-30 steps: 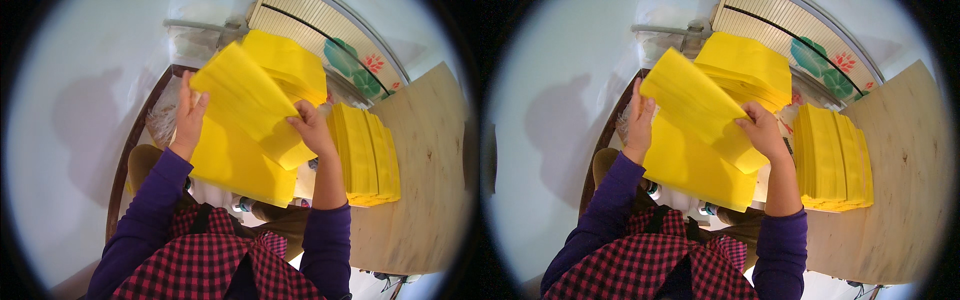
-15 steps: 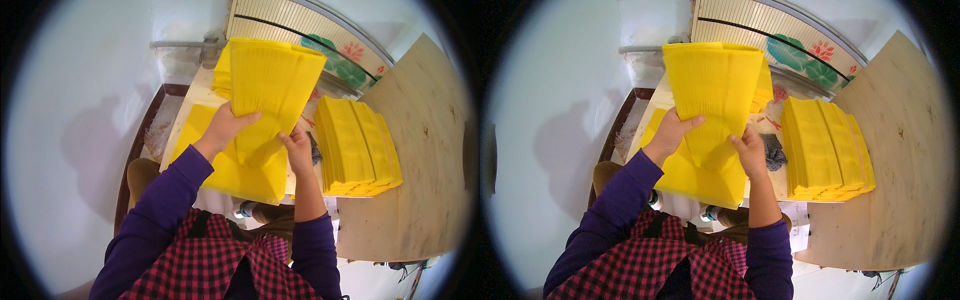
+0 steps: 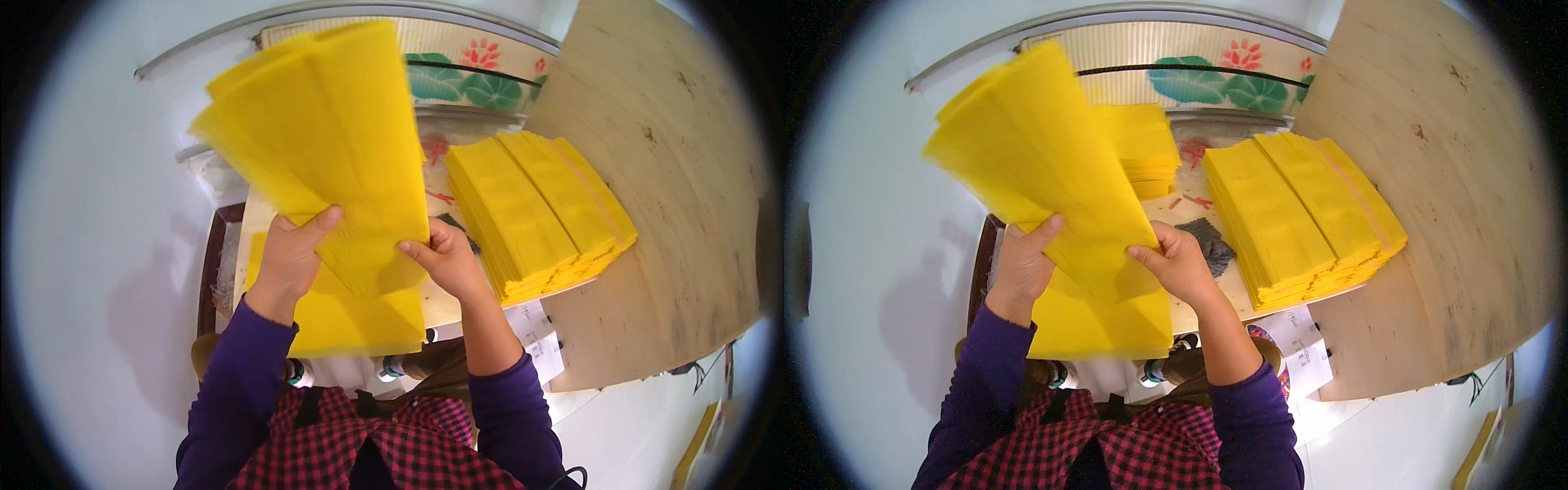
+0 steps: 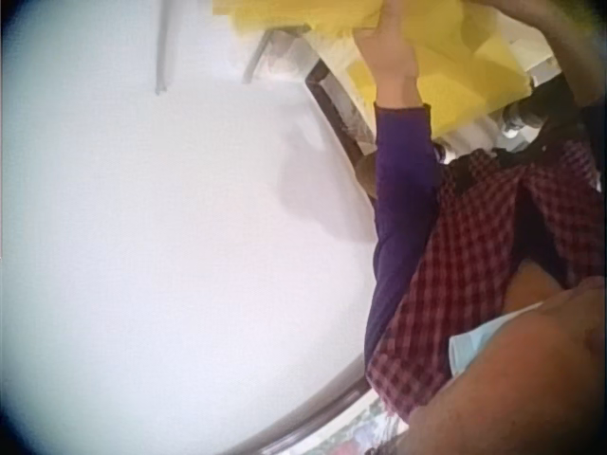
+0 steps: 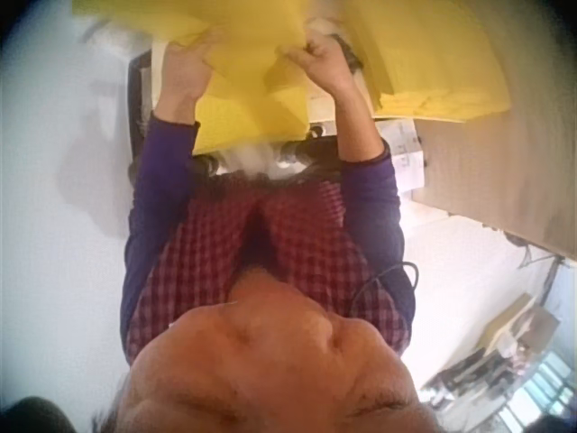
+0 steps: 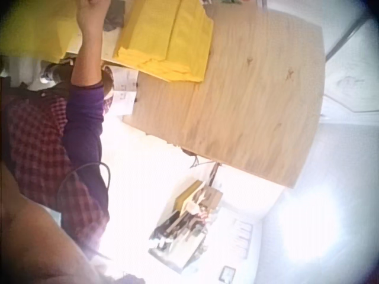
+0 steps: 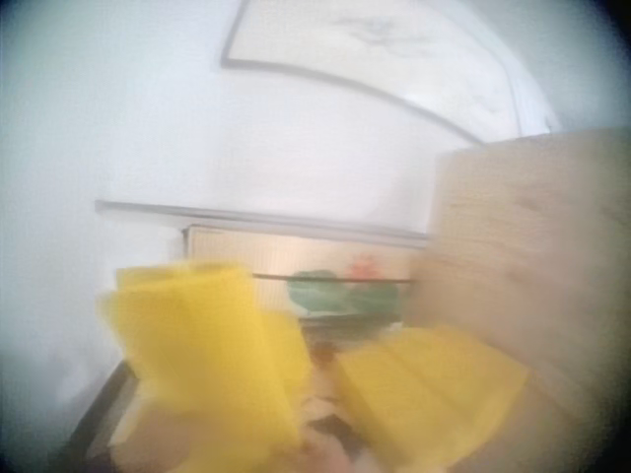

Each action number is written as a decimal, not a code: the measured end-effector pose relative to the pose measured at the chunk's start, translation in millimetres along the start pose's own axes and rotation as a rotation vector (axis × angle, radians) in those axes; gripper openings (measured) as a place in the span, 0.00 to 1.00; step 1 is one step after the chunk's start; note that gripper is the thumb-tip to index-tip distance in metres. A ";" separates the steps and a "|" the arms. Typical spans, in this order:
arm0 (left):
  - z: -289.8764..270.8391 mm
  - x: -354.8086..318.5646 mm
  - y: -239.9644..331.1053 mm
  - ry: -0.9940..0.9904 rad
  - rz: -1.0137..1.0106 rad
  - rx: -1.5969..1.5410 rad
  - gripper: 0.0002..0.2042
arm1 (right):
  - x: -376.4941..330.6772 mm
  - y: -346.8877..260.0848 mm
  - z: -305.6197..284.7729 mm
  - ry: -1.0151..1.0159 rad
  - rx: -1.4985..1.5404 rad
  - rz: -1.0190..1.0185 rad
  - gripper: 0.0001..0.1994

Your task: The person folds multiple yellow fabric sheets on a wooden table. They smooth each sheet, fold it in half, then fold again, and stack the finished pieces. The process is repeated for several sheets.

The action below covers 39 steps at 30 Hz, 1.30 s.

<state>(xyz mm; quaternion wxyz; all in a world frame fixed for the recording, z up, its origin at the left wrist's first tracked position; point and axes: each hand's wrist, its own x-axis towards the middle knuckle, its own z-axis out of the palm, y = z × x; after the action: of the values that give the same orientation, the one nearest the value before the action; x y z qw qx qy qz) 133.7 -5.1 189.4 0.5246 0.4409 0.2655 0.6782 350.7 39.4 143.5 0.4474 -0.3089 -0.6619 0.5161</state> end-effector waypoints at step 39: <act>166.4 177.7 -245.8 0.103 -0.717 -0.226 0.17 | -88.4 -21.9 -196.1 0.948 -0.771 0.319 0.16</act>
<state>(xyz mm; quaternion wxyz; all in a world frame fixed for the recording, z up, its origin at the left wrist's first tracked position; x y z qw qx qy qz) 386.0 221.8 122.2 0.7599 0.2246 0.3524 0.4979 566.6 36.1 153.5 0.4662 -0.7380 -0.4758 0.1080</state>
